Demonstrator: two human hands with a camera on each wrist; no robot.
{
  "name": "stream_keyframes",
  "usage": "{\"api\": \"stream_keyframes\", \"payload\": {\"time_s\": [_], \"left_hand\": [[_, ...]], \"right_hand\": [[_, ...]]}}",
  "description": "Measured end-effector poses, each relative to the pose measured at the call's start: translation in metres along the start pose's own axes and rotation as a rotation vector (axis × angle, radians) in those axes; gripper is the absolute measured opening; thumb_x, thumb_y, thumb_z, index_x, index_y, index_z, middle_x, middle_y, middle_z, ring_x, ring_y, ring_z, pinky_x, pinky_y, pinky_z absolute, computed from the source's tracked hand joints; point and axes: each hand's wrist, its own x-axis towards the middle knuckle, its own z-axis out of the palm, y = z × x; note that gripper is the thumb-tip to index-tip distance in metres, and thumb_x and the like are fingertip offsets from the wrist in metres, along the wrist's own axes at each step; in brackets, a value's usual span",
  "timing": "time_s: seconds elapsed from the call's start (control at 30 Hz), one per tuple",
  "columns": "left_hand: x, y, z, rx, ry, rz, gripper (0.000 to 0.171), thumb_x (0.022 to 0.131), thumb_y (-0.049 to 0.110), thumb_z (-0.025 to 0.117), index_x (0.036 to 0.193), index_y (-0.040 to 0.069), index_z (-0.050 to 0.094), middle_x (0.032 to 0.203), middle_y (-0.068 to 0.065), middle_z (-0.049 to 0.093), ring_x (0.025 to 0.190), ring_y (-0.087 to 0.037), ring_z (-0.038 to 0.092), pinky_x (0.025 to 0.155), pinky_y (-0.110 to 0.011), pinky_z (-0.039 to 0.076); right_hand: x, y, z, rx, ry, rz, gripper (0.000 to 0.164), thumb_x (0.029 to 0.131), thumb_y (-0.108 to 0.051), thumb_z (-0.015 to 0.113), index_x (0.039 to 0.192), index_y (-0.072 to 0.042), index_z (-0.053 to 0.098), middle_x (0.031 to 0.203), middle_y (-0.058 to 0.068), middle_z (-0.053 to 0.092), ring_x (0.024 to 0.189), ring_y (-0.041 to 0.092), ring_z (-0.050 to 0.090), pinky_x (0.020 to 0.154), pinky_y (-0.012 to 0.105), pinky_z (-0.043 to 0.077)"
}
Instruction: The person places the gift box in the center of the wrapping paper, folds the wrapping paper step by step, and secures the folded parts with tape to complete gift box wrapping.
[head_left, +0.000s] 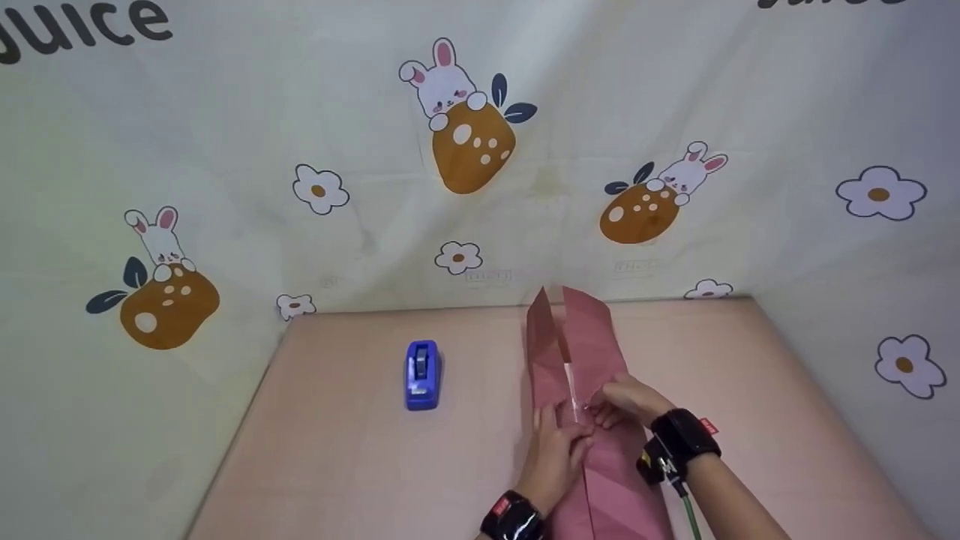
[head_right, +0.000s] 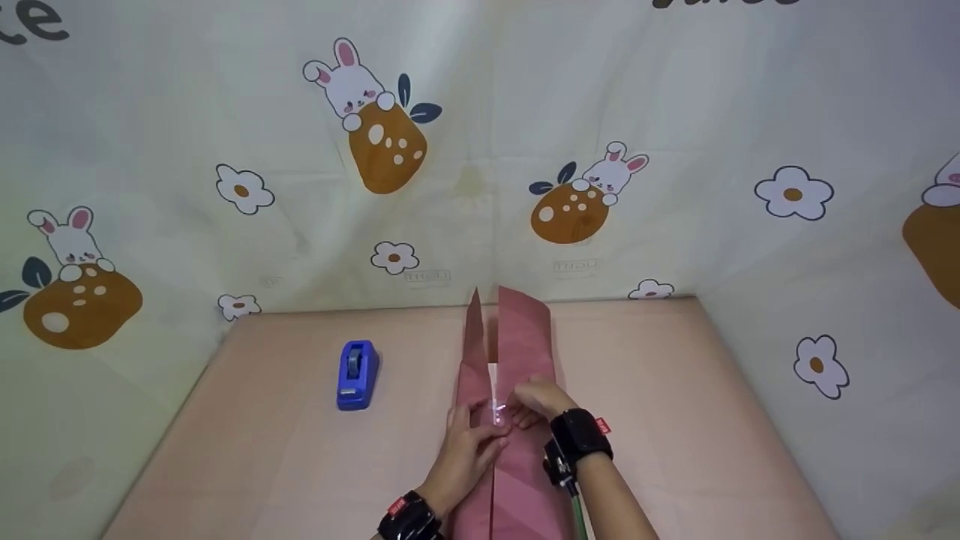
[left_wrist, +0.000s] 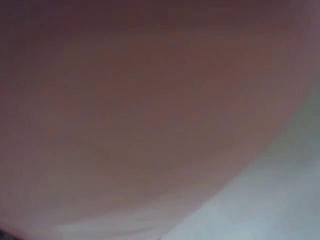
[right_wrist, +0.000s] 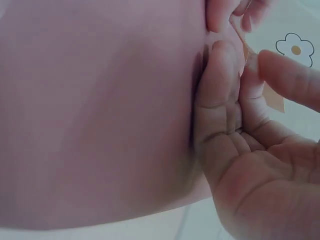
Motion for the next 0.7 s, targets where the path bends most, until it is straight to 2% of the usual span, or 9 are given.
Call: {"api": "stream_keyframes", "payload": {"time_s": [0.13, 0.2, 0.27, 0.37, 0.43, 0.5, 0.6, 0.7], "left_hand": [[-0.001, -0.002, 0.001, 0.039, 0.027, 0.027, 0.008, 0.08, 0.024, 0.07, 0.086, 0.019, 0.075, 0.113, -0.008, 0.054, 0.105, -0.021, 0.047, 0.089, -0.03, 0.045], [-0.001, -0.002, 0.002, 0.058, 0.031, 0.036, 0.007, 0.08, 0.025, 0.07, 0.084, 0.02, 0.074, 0.111, -0.007, 0.055, 0.105, -0.022, 0.048, 0.091, -0.033, 0.044], [-0.002, -0.001, 0.002, 0.081, 0.029, 0.025, 0.007, 0.08, 0.027, 0.069, 0.083, 0.022, 0.073, 0.112, -0.007, 0.056, 0.108, -0.025, 0.048, 0.095, -0.043, 0.042], [-0.002, -0.001, 0.002, 0.09, 0.022, -0.01, 0.007, 0.08, 0.03, 0.069, 0.082, 0.025, 0.073, 0.114, -0.008, 0.057, 0.111, -0.028, 0.048, 0.095, -0.049, 0.04], [-0.002, -0.002, 0.001, 0.086, 0.012, -0.034, 0.007, 0.08, 0.031, 0.069, 0.083, 0.026, 0.073, 0.121, -0.01, 0.055, 0.113, -0.03, 0.047, 0.095, -0.049, 0.04], [-0.002, -0.002, 0.0, 0.076, -0.005, -0.047, 0.009, 0.081, 0.03, 0.068, 0.085, 0.024, 0.074, 0.128, -0.014, 0.052, 0.115, -0.03, 0.048, 0.094, -0.042, 0.042], [-0.003, -0.003, -0.001, 0.103, -0.031, -0.037, 0.011, 0.083, 0.031, 0.066, 0.088, 0.024, 0.073, 0.135, -0.016, 0.049, 0.119, -0.032, 0.048, 0.097, -0.044, 0.041], [-0.004, -0.003, -0.001, 0.134, -0.045, -0.023, 0.012, 0.083, 0.033, 0.065, 0.089, 0.025, 0.072, 0.133, -0.015, 0.052, 0.119, -0.032, 0.048, 0.098, -0.045, 0.041]], "right_hand": [[0.0, -0.004, 0.003, -0.021, 0.031, 0.031, 0.017, 0.072, 0.0, 0.053, 0.074, 0.011, 0.065, 0.055, 0.004, 0.057, 0.046, 0.011, 0.054, 0.048, 0.022, 0.049], [0.001, -0.006, 0.004, -0.047, 0.047, 0.055, 0.015, 0.072, -0.001, 0.054, 0.072, 0.009, 0.066, 0.054, 0.003, 0.056, 0.046, 0.011, 0.053, 0.048, 0.022, 0.048], [0.001, -0.008, 0.006, -0.066, 0.06, 0.08, 0.013, 0.072, -0.002, 0.056, 0.07, 0.007, 0.066, 0.052, 0.003, 0.054, 0.045, 0.01, 0.051, 0.047, 0.021, 0.047], [0.001, -0.012, 0.008, -0.085, 0.055, 0.106, 0.011, 0.071, -0.005, 0.057, 0.066, 0.002, 0.064, 0.052, 0.001, 0.052, 0.046, 0.009, 0.05, 0.048, 0.02, 0.046], [0.0, -0.015, 0.008, -0.086, 0.037, 0.113, 0.01, 0.071, -0.006, 0.057, 0.063, -0.002, 0.062, 0.052, 0.0, 0.051, 0.046, 0.008, 0.05, 0.048, 0.019, 0.046], [-0.002, -0.016, 0.008, -0.088, 0.033, 0.131, 0.011, 0.071, -0.009, 0.057, 0.06, -0.005, 0.058, 0.051, -0.002, 0.05, 0.046, 0.008, 0.049, 0.049, 0.019, 0.046], [-0.003, -0.015, 0.009, -0.102, 0.029, 0.14, 0.015, 0.073, -0.012, 0.056, 0.059, -0.008, 0.053, 0.051, -0.003, 0.049, 0.045, 0.006, 0.047, 0.049, 0.018, 0.045], [-0.003, -0.015, 0.011, -0.113, 0.054, 0.148, 0.017, 0.075, -0.013, 0.058, 0.06, -0.009, 0.051, 0.053, -0.002, 0.049, 0.046, 0.007, 0.046, 0.05, 0.018, 0.045]]}}
